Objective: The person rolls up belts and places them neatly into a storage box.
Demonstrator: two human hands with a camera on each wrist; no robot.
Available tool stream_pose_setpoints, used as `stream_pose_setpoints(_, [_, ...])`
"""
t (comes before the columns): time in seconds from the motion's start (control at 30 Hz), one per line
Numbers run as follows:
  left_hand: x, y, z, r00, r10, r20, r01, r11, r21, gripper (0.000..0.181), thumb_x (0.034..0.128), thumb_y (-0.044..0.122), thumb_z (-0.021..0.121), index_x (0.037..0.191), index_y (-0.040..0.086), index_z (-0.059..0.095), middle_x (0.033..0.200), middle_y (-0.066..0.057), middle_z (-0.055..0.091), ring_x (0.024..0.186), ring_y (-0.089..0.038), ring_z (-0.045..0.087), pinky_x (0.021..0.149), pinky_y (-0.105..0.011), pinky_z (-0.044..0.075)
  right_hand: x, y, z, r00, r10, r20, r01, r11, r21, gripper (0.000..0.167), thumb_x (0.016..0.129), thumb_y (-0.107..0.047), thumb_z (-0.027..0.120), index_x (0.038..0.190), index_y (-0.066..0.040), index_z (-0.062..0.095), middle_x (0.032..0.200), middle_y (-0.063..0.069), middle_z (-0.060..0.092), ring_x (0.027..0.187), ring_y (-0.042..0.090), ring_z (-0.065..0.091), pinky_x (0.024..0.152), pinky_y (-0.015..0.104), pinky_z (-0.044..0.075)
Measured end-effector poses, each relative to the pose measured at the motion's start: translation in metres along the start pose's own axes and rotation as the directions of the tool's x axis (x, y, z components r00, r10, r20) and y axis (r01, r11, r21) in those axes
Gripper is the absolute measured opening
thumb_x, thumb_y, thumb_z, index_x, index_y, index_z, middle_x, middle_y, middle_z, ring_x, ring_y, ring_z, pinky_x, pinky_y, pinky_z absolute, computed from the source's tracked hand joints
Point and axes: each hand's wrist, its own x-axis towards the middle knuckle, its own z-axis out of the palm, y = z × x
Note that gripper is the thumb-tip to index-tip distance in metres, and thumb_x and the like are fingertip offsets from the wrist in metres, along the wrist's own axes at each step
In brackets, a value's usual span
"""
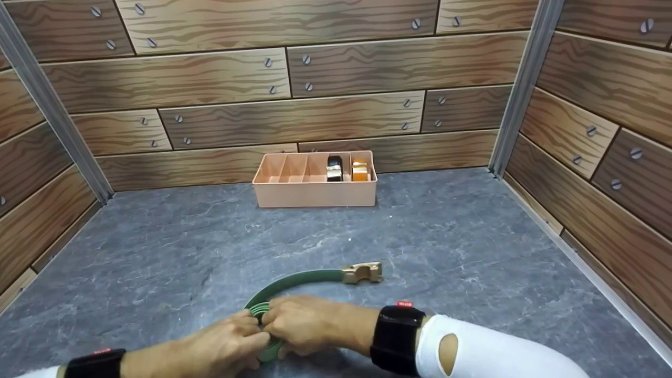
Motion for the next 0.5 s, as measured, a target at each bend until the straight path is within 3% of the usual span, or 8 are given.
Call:
stream_pose_setpoints(0.13, [-0.004,-0.007,-0.012,0.989,-0.011,0.147,0.007,1.0,0.026,0.048,0.0659,0.027,0.087,0.096,0.015,0.052,0.083,0.009,0.065,0.082,-0.006,0.063,0.085,-0.027,0.043,0.0,0.001,0.001,1.0,-0.013,0.015,0.013,1.0,0.004,0.024,0.081,-0.036,0.076,0.096,-0.019,0.07,0.093,-0.01,0.062,0.087,0.005,0.053,0.082,0.015,0.044])
stream_pose_setpoints(0.27, [-0.009,-0.018,-0.018,0.974,0.06,0.216,-0.083,0.992,0.098,0.041,0.0711,0.018,0.082,0.099,0.015,0.051,0.085,0.009,0.065,0.081,-0.005,0.062,0.091,-0.03,0.045,-0.002,0.003,-0.001,0.998,-0.045,0.043,0.046,0.999,-0.022,0.023,0.082,-0.036,0.076,0.095,-0.019,0.07,0.094,-0.01,0.061,0.088,0.005,0.052,0.082,0.014,0.044])
stream_pose_setpoints(0.4, [-0.004,-0.014,-0.012,0.98,0.13,0.152,-0.156,0.972,0.175,0.036,0.0732,0.018,0.078,0.098,0.016,0.051,0.077,0.01,0.06,0.073,-0.006,0.058,0.082,-0.026,0.043,-0.005,0.001,-0.003,0.998,-0.032,0.048,0.034,0.999,-0.038,0.023,0.082,-0.037,0.076,0.096,-0.019,0.071,0.094,-0.01,0.062,0.09,0.005,0.054,0.083,0.014,0.045])
stream_pose_setpoints(0.5, [0.004,-0.005,-0.005,0.99,0.099,0.096,-0.113,0.983,0.147,0.037,0.0722,0.02,0.078,0.097,0.015,0.05,0.075,0.01,0.058,0.075,-0.007,0.059,0.08,-0.026,0.042,-0.006,-0.001,0.0,0.999,-0.037,-0.019,0.036,0.998,-0.045,0.025,0.083,-0.041,0.075,0.093,-0.019,0.069,0.093,-0.009,0.062,0.09,0.006,0.057,0.085,0.017,0.046])
